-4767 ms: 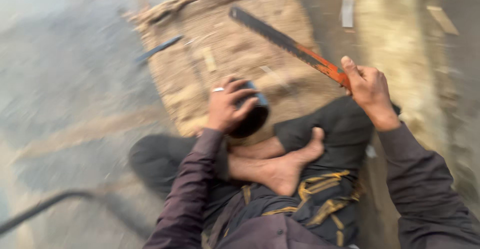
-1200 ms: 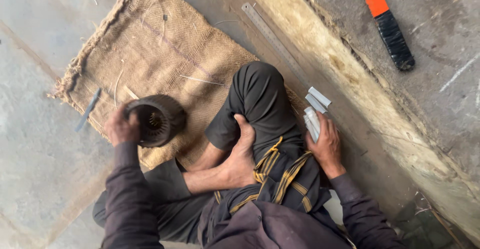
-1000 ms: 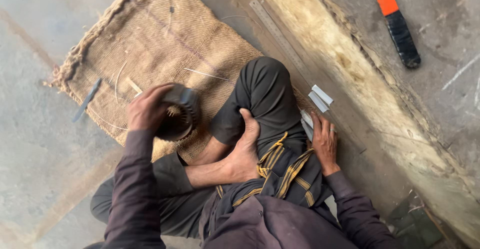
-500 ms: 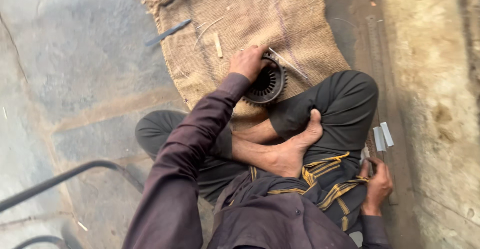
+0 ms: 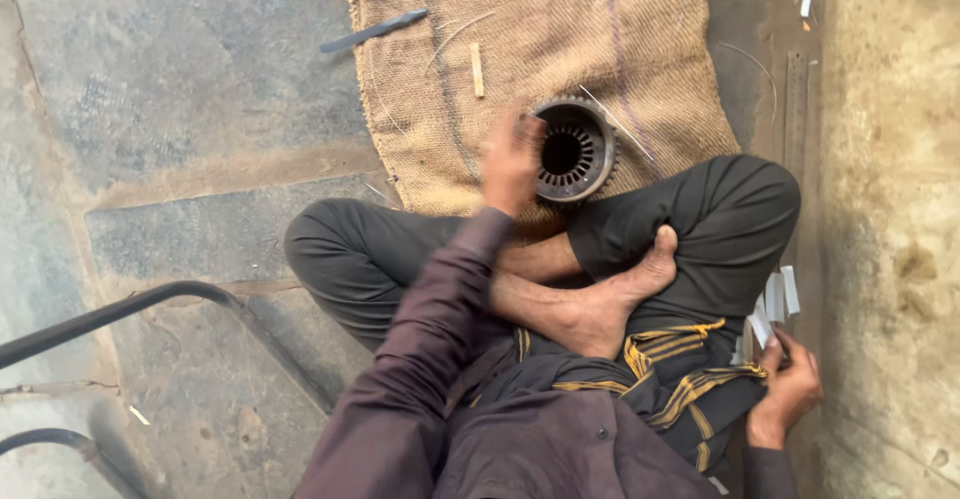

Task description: The person sits cross-legged on the floor with a cylindrical ribbed object on a jute sack and saws through it using a hand saw, steadying it with the other hand. After sawing, the person picks up small white paper strips and inserts them one at a time into the slots around the object's opening.

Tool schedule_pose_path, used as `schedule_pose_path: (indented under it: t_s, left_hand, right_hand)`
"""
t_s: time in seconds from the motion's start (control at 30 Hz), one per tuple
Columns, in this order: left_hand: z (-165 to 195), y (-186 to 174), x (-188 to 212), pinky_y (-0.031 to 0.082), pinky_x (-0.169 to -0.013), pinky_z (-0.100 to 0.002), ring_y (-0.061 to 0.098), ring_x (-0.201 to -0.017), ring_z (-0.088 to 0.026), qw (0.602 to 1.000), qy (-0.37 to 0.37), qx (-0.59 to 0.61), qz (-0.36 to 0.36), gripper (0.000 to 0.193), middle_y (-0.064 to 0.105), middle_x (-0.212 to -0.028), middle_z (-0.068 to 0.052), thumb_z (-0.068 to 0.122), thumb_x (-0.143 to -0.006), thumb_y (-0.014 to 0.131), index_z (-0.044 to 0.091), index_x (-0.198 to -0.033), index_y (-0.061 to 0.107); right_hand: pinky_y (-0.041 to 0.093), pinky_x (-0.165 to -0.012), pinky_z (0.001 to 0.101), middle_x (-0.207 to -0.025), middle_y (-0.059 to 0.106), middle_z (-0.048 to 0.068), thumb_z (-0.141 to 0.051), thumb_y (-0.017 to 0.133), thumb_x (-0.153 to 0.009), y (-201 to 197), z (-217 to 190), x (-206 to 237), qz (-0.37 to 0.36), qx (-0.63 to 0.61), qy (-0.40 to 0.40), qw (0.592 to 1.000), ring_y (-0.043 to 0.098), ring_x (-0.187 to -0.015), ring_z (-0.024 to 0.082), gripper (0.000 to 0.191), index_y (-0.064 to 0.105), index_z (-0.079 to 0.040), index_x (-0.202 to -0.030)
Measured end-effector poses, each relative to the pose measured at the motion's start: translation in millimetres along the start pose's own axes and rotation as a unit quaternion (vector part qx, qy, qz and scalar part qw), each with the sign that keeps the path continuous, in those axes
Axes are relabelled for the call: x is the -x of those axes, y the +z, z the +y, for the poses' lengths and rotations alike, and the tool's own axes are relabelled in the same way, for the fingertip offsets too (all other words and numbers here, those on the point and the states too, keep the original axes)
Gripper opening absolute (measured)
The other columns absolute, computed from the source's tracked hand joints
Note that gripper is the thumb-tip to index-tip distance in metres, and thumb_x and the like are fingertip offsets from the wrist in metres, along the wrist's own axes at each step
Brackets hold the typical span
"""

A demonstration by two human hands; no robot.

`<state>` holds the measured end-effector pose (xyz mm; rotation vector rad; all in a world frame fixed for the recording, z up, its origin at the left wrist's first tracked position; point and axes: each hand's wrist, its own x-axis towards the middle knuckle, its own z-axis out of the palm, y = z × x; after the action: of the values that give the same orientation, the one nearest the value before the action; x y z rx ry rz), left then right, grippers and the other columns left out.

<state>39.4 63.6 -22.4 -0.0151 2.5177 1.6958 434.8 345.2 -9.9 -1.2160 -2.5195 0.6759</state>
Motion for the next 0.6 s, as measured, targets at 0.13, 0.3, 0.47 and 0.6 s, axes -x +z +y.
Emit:
schedule_pose_path:
  t_s: [0.13,0.3,0.47,0.6]
  left_hand:
    - [16,15,-14,0.062,-0.101,-0.044,0.076,-0.117,-0.025,1.000,0.000,0.023,-0.001,0.045,0.077,-0.130,-0.008,0.053,-0.110,0.044,0.026,-0.135,0.070]
    - [23,-7,-63,0.060,-0.090,-0.042,0.075,-0.104,-0.023,0.985,-0.012,-0.036,-0.170,0.040,0.075,-0.121,-0.005,0.035,-0.091,0.069,0.028,-0.131,0.068]
    - [33,-10,-66,0.064,-0.089,-0.037,0.079,-0.100,-0.020,0.984,-0.001,-0.074,-0.163,0.025,0.080,-0.115,-0.005,0.027,-0.098,0.072,0.027,-0.123,0.074]
    - [42,-10,-39,0.063,-0.095,-0.039,0.077,-0.107,-0.024,0.987,0.113,-0.061,-0.100,0.028,0.077,-0.121,-0.006,0.020,-0.096,0.072,0.024,-0.124,0.073]
  right_hand:
    - [0.054,-0.072,0.0300,-0.093,0.072,0.013,-0.015,0.068,-0.115,-4,-4,-2,0.005,-0.099,0.062,0.993,0.071,-0.083,0.017,0.021,0.071,0.004,-0.125]
    - [0.054,-0.072,0.0295,-0.094,0.071,0.014,-0.011,0.063,-0.116,-12,-14,-9,0.007,-0.138,0.062,0.989,0.070,-0.084,0.018,0.023,0.069,0.008,-0.127]
    - [0.052,-0.071,0.0300,-0.098,0.072,0.015,-0.005,0.061,-0.114,-12,-7,-8,0.027,-0.135,0.033,0.990,0.070,-0.084,0.019,0.020,0.070,0.010,-0.124]
    - [0.055,-0.075,0.0291,-0.101,0.072,0.016,-0.003,0.061,-0.115,-11,7,3,0.050,-0.137,0.001,0.989,0.071,-0.080,0.017,0.019,0.068,0.012,-0.125]
